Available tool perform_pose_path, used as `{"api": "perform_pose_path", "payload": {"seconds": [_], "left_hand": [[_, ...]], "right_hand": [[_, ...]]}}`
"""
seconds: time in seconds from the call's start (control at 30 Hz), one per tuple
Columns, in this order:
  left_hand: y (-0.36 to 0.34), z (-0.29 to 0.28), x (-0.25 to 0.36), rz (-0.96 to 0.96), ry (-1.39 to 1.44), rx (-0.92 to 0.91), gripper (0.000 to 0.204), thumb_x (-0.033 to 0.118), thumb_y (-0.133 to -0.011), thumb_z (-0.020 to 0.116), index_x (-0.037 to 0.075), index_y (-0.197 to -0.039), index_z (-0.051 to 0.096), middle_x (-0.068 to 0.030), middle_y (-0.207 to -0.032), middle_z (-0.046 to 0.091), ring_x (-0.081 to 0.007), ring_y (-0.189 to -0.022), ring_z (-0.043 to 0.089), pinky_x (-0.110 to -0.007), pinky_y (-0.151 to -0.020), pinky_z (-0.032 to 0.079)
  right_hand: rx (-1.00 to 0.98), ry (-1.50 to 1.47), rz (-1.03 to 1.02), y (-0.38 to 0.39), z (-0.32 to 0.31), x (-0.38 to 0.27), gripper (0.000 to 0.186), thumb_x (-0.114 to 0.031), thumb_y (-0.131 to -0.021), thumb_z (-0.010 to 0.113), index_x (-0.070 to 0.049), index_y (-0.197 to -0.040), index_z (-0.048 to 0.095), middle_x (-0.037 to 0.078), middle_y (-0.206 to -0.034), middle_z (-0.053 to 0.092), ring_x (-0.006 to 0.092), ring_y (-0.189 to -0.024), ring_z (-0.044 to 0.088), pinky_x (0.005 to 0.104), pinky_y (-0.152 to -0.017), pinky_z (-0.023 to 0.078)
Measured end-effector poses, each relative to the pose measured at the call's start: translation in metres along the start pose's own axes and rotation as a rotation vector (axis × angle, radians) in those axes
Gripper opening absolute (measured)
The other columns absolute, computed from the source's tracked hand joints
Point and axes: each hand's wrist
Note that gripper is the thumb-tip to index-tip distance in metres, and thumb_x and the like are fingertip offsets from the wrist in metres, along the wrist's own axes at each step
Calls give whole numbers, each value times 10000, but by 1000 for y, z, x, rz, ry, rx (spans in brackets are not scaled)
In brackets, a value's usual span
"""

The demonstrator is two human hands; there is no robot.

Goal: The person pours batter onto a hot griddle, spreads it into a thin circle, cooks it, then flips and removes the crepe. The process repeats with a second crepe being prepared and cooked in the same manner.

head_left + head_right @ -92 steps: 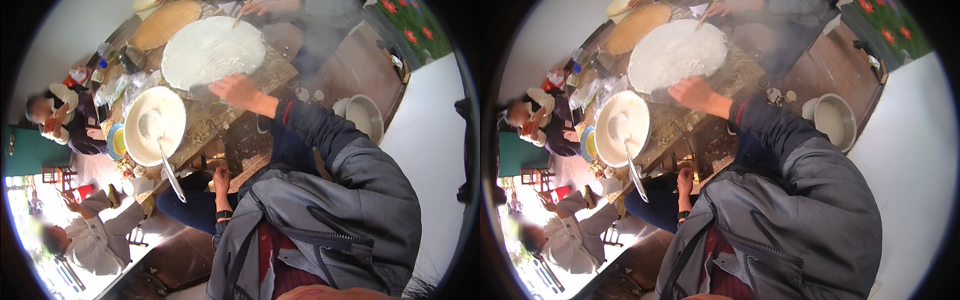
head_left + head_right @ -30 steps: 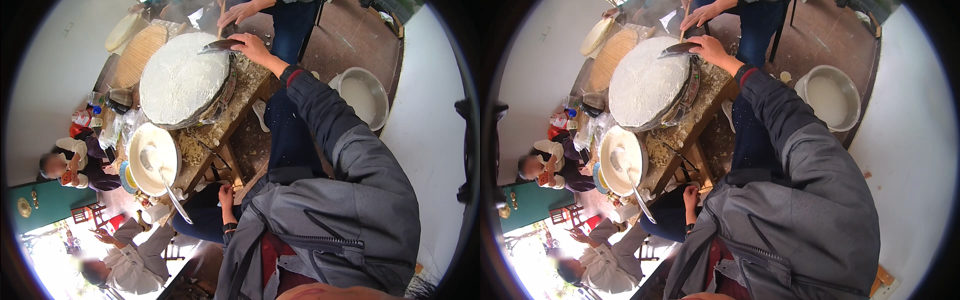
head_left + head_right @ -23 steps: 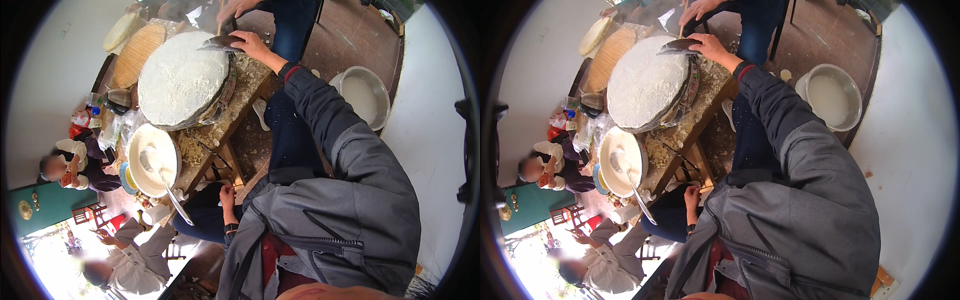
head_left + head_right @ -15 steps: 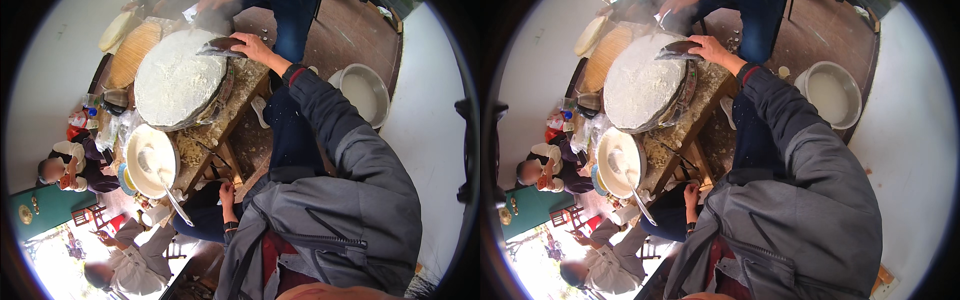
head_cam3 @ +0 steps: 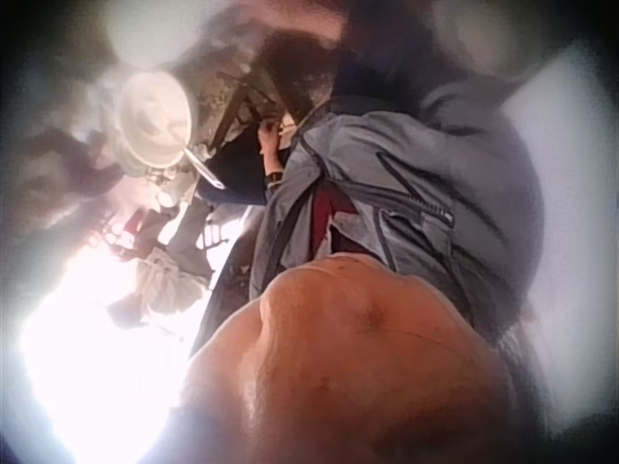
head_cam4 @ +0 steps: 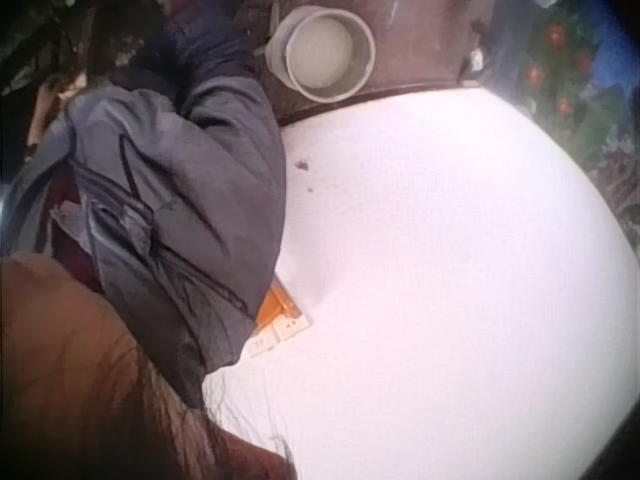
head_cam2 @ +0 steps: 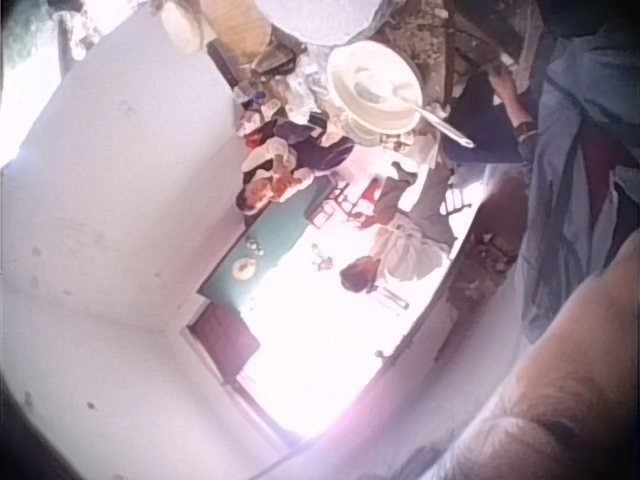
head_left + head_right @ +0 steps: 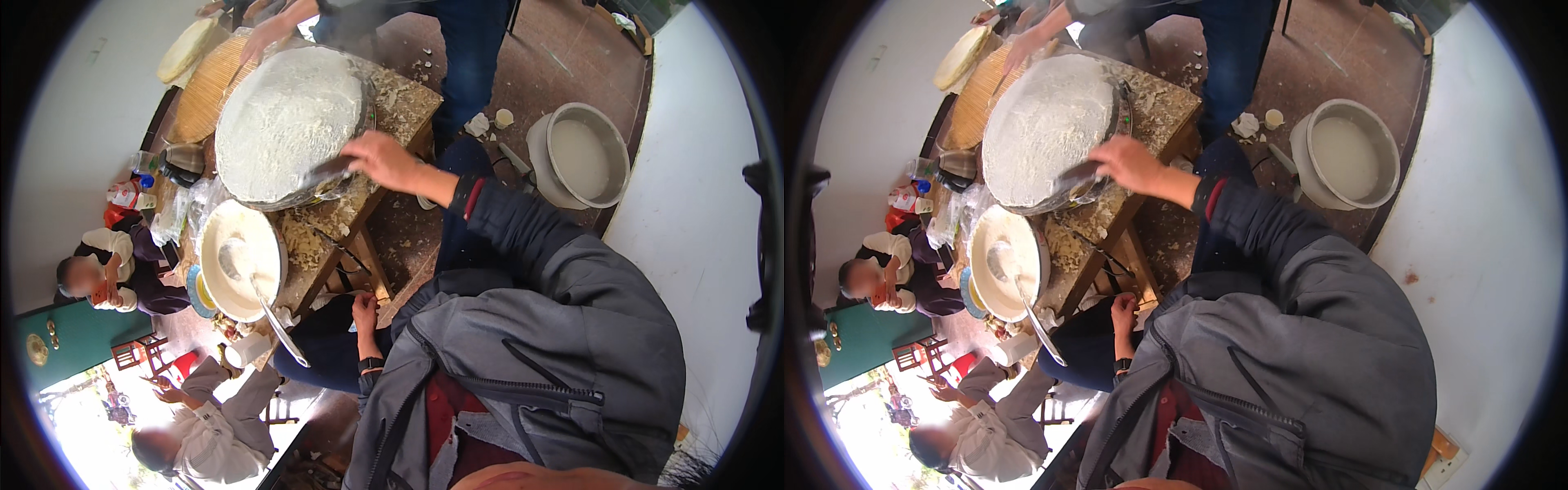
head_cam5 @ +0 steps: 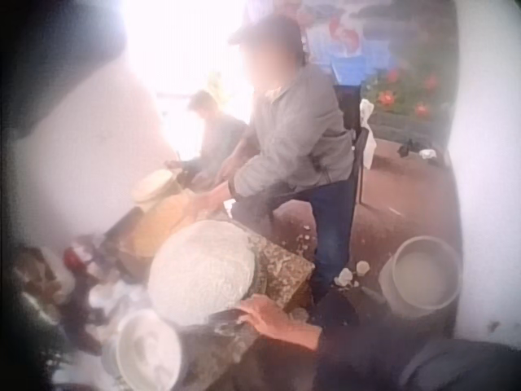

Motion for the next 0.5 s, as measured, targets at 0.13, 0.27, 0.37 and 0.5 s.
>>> {"api": "perform_pose_path", "payload": {"seconds": [0.13, 0.27, 0.37, 0.5], "left_hand": [[3, 1, 1, 50, 51, 21, 149, 97, -872, 588, -4, -978, 615, -81, -794, 658, -155, -688, 641, -290, -574, 497], [4, 6, 0, 100, 110, 65, 151, 84, -866, 588, -24, -970, 606, -90, -798, 655, -166, -688, 637, -294, -619, 505], [1, 9, -1, 113, 141, 97, 148, 95, -854, 605, -10, -959, 610, -101, -798, 658, -185, -700, 637, -321, -639, 504], [-5, 10, -3, 116, 130, 99, 154, 103, -825, 623, 10, -948, 618, -132, -814, 661, -244, -769, 650, -363, -691, 501]], "right_hand": [[15, -130, 44, 0, 23, -49, 235, -199, -802, 701, -50, -976, 647, 127, -800, 634, 287, -769, 603, 395, -714, 475], [141, -44, -29, -25, 26, -67, 227, -213, -800, 709, -74, -977, 680, 104, -785, 668, 243, -706, 611, 356, -676, 487], [164, 166, -133, -49, 28, -66, 246, -216, -795, 715, -97, -1011, 702, 51, -806, 692, 198, -684, 602, 335, -658, 482], [88, 381, -311, -60, 51, -67, 142, -150, -815, 646, -160, -950, 689, 2, -773, 680, 179, -720, 599, 328, -681, 461]]}}
Point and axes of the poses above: each hand's wrist, its own y-axis away from the middle knuckle, its own z-axis out of the palm, x = y × z
